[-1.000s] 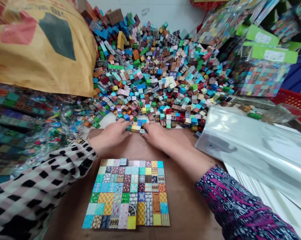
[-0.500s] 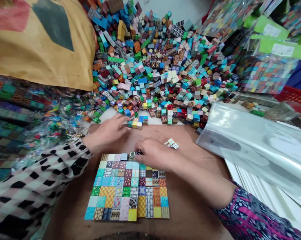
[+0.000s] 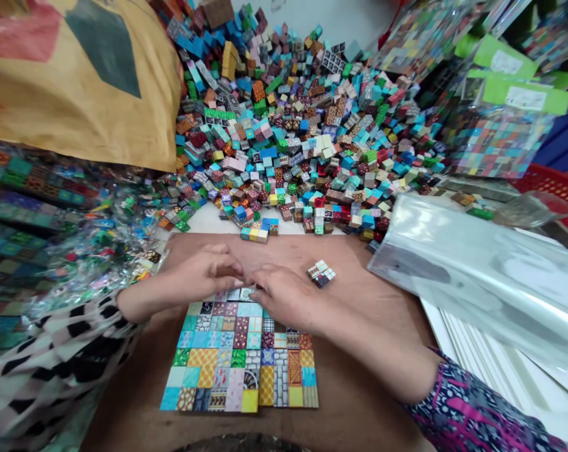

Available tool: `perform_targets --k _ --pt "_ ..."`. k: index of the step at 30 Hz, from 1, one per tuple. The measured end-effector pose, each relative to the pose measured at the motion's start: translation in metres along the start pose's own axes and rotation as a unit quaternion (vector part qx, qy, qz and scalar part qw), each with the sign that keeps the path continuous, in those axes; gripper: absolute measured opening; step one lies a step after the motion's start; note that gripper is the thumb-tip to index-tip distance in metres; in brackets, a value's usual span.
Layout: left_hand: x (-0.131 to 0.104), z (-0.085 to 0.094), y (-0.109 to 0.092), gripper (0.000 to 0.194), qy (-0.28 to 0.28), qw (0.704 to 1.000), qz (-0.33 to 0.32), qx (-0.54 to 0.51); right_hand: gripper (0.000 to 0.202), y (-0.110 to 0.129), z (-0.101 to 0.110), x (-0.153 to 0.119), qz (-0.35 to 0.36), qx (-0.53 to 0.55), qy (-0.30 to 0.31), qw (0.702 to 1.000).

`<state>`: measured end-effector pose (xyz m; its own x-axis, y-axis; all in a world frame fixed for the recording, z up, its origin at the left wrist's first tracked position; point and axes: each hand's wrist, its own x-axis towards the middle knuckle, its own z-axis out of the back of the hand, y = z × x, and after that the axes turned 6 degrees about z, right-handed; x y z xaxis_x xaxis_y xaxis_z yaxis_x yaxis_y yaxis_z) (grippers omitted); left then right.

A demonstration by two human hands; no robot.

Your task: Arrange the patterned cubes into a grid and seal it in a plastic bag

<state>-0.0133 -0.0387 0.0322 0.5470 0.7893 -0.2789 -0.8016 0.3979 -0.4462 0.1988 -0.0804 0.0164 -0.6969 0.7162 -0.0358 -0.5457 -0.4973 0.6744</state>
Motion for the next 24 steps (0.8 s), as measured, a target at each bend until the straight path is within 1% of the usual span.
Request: perform_targets --k 1,4,6,7,8,9,11,12,13,15,17,20,22,24 --pt "-0.001 0.000 0.000 0.015 0.023 0.999 -0.009 -0.027 0.022 0.001 0.001 0.000 -0.009 0.005 0.006 1.000" --pt "-0.001 -0.001 0.003 0.016 0.064 0.993 -0.022 -0.093 0.020 -0.002 0.012 0.005 -0.016 0.008 0.043 0.999" --pt "0.001 -0.003 0.006 0.020 0.079 0.988 -0.016 -0.134 0.022 -0.010 0.025 0.013 -0.010 -0.010 0.037 0.999" --pt "0.003 -0.003 0.008 0.023 0.068 0.987 -0.007 -0.145 0.023 -0.016 0.032 0.019 -0.013 -0.033 0.017 0.999" --pt "0.006 -0.004 0.009 0.025 0.041 0.989 0.005 -0.142 0.024 -0.023 0.039 0.026 -0.027 -0.066 -0.011 0.997" --pt "0.010 -0.004 0.011 0.026 0.002 0.992 0.017 -0.123 0.025 -0.031 0.046 0.033 -0.051 -0.111 -0.029 0.992" --pt "0.018 -0.005 0.012 0.030 -0.085 0.995 0.035 -0.040 0.030 -0.047 0.057 0.049 -0.074 -0.188 -0.052 0.978" --pt "0.023 -0.005 0.012 0.033 -0.113 0.993 0.038 0.010 0.035 -0.054 0.060 0.056 -0.074 -0.212 -0.054 0.973" --pt "0.029 -0.005 0.012 0.036 -0.127 0.990 0.040 0.053 0.043 -0.060 0.063 0.063 -0.070 -0.226 -0.046 0.970" --pt "0.039 -0.006 0.011 0.040 -0.124 0.985 0.048 0.107 0.055 -0.068 0.064 0.076 -0.063 -0.230 -0.011 0.971" --pt "0.048 -0.007 0.010 0.042 -0.113 0.984 0.062 0.127 0.060 -0.072 0.063 0.085 -0.062 -0.227 0.029 0.972" --pt "0.058 -0.008 0.007 0.041 -0.120 0.982 0.068 0.130 0.054 -0.072 0.060 0.091 -0.059 -0.224 0.053 0.971" --pt "0.061 -0.008 0.007 0.040 -0.127 0.984 0.063 0.112 0.047 -0.070 0.059 0.091 -0.049 -0.208 0.054 0.975" --pt "0.062 -0.007 0.008 0.039 -0.124 0.987 0.054 0.086 0.042 -0.067 0.059 0.087 -0.043 -0.187 0.043 0.980"
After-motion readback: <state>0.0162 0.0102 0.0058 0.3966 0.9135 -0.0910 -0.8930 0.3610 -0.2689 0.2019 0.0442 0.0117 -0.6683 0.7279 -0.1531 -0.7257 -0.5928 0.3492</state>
